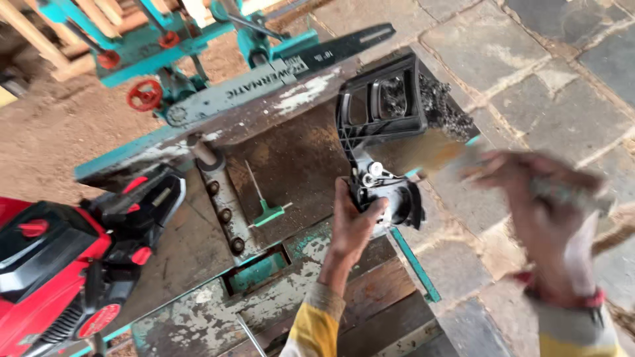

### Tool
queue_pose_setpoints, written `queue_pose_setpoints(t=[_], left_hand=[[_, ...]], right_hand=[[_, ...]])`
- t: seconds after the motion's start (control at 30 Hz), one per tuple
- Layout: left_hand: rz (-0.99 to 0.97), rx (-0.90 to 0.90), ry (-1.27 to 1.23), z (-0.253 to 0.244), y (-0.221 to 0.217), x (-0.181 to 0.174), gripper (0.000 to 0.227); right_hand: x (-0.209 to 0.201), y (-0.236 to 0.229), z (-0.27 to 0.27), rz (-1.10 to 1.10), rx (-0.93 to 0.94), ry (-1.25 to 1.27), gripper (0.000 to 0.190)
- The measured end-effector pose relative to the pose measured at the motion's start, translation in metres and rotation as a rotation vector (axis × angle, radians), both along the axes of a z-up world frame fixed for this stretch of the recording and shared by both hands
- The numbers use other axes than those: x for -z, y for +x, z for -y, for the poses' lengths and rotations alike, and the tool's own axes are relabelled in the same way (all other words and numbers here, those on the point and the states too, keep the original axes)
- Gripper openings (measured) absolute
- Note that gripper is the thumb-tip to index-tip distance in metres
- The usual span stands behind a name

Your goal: The person cleans a chainsaw and its components on a workbench. They use a brush to scrub the air filter, fuel cap, and body, then wipe surfaces with a cloth. The person also cleans the chain and a green T-handle tool before placing them back on the bench.

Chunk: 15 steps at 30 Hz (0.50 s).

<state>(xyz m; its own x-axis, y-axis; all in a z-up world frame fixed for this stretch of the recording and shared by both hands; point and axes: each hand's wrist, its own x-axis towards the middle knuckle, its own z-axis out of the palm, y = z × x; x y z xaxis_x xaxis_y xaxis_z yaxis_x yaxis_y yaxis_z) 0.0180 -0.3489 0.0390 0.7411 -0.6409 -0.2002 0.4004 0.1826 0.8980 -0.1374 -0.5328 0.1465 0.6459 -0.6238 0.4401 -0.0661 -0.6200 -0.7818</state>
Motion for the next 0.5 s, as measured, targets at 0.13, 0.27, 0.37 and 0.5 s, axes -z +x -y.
queue_pose_setpoints(t=[0.13, 0.27, 0.37, 0.5], left_hand=[[0.204, 0.023, -0.114, 0.003, -0.008, -0.025, 0.069], [0.183, 0.048, -0.170, -0.004, -0.014, -0.029, 0.082], [0.218, 0.074, -0.169, -0.003, -0.014, -0.027, 0.084], [-0.069, 0.042, -0.181, -0.007, -0.020, -0.034, 0.092]], right_hand=[[0.007, 0.024, -0.014, 0.018, -0.046, -0.186, 0.016], [-0.007, 0.003, -0.022, 0.259, -0.275, 0.091, 0.016], [-0.001, 0.011, -0.031, 0.041, -0.262, -0.221, 0.015], [-0.031, -0.010, -0.037, -0.031, -0.085, -0.055, 0.023]])
